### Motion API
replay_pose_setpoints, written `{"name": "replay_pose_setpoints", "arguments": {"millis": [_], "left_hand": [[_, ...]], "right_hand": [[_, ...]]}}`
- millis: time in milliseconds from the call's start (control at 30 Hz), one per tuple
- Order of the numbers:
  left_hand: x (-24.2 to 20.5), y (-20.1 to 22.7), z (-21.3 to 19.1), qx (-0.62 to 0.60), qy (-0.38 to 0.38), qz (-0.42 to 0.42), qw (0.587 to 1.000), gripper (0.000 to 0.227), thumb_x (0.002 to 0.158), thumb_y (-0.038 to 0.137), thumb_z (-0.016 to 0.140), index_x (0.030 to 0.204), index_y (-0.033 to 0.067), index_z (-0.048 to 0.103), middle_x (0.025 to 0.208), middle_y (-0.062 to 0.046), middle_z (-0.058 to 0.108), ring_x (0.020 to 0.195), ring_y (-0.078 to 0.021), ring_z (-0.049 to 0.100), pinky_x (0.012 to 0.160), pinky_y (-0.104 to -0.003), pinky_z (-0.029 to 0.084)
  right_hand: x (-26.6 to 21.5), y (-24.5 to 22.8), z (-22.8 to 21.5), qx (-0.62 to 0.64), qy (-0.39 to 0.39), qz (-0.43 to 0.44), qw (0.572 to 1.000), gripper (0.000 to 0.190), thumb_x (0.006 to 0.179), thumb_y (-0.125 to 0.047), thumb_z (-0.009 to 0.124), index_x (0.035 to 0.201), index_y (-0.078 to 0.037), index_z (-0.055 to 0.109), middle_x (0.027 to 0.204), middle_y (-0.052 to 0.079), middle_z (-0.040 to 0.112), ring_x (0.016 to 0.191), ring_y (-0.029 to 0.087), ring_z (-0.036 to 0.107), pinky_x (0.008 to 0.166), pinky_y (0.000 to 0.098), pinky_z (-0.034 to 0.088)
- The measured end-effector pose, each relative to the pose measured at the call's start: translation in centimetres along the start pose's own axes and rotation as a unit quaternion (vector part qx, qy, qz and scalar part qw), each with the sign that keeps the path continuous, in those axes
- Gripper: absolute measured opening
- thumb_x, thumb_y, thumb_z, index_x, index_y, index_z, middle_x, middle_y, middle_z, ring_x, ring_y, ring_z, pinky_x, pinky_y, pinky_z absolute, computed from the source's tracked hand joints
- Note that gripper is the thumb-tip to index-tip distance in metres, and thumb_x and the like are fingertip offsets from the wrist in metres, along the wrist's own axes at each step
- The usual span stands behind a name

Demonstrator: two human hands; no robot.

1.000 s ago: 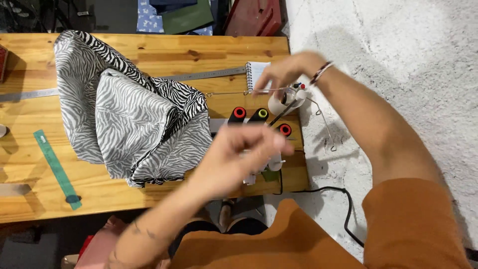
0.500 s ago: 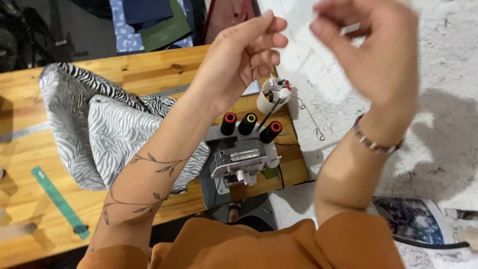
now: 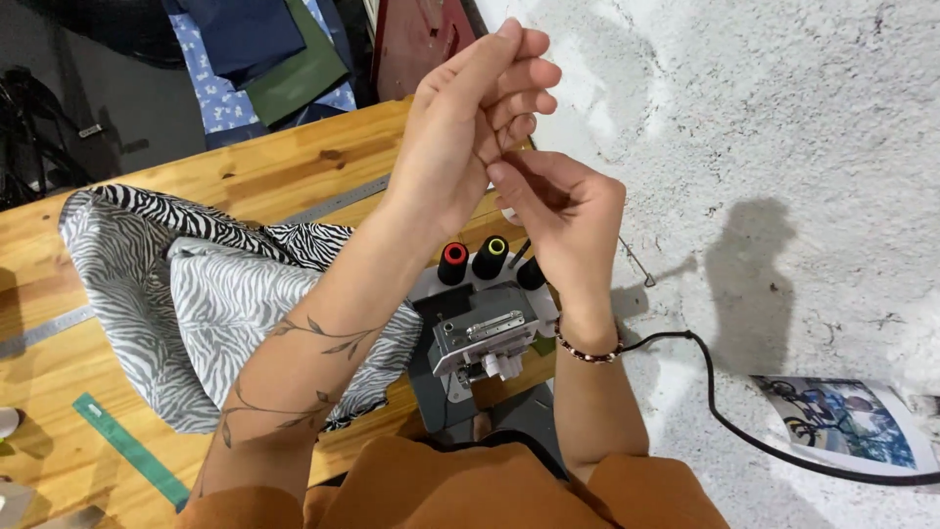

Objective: The person threads a white Singer sewing machine with black thread, guiding it through the tension discs and needle. They then move to a serger, place a spool of thread on a holder, and use scissors to cut the thread.

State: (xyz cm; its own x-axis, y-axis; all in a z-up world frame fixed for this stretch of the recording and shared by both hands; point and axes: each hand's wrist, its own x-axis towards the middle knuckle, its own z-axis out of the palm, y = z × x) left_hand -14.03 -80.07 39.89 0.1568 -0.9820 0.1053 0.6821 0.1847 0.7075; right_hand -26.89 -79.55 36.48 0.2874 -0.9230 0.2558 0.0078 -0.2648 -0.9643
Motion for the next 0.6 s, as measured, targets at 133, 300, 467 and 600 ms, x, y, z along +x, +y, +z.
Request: {"name": "replay_pose_setpoints", "arguments": {"millis": [133,300,467,600], "left_hand": [[-0.1,-0.2,-0.4,0.028,-0.014,0.034,0.999,0.027,0.095,0.03,0.066,0.1,0.0038,0.072,0.087,-0.007,0.075,0.076,-0.0114,0.07,0.068,-0.019,0.054],[0.7,0.6,-2.3,0.022,-0.079,-0.003,0.997,0.022,0.098,0.022,0.065,0.103,0.0016,0.071,0.091,-0.01,0.076,0.082,-0.0146,0.072,0.08,-0.023,0.06],[1.4,2.7,-4.3,0.136,-0.06,-0.065,0.987,0.022,0.095,0.025,0.064,0.097,0.0043,0.072,0.088,-0.007,0.076,0.083,-0.0138,0.074,0.081,-0.028,0.061],[2.1,3.7,-6.6,0.383,-0.06,-0.1,0.916,0.026,0.096,0.027,0.062,0.11,0.0062,0.071,0.089,-0.008,0.077,0.078,-0.0152,0.077,0.075,-0.026,0.064]], "right_hand": [[0.4,0.6,0.3,-0.034,0.01,-0.021,0.999,0.016,0.093,-0.015,0.073,0.102,-0.002,0.076,0.076,0.009,0.075,0.065,0.013,0.073,0.061,0.0189,0.057],[0.6,1.2,-0.2,-0.04,-0.007,-0.055,0.998,0.014,0.095,-0.012,0.069,0.099,0.002,0.073,0.085,0.012,0.074,0.07,0.018,0.074,0.064,0.0222,0.062],[0.9,1.4,-1.6,-0.105,0.003,-0.113,0.988,0.014,0.097,-0.009,0.069,0.1,0.004,0.073,0.081,0.011,0.073,0.07,0.013,0.069,0.066,0.0208,0.058],[1.2,1.4,-2.4,-0.203,-0.003,-0.139,0.969,0.013,0.097,-0.009,0.07,0.102,0.0,0.076,0.094,0.011,0.077,0.078,0.015,0.073,0.07,0.0228,0.061]]}}
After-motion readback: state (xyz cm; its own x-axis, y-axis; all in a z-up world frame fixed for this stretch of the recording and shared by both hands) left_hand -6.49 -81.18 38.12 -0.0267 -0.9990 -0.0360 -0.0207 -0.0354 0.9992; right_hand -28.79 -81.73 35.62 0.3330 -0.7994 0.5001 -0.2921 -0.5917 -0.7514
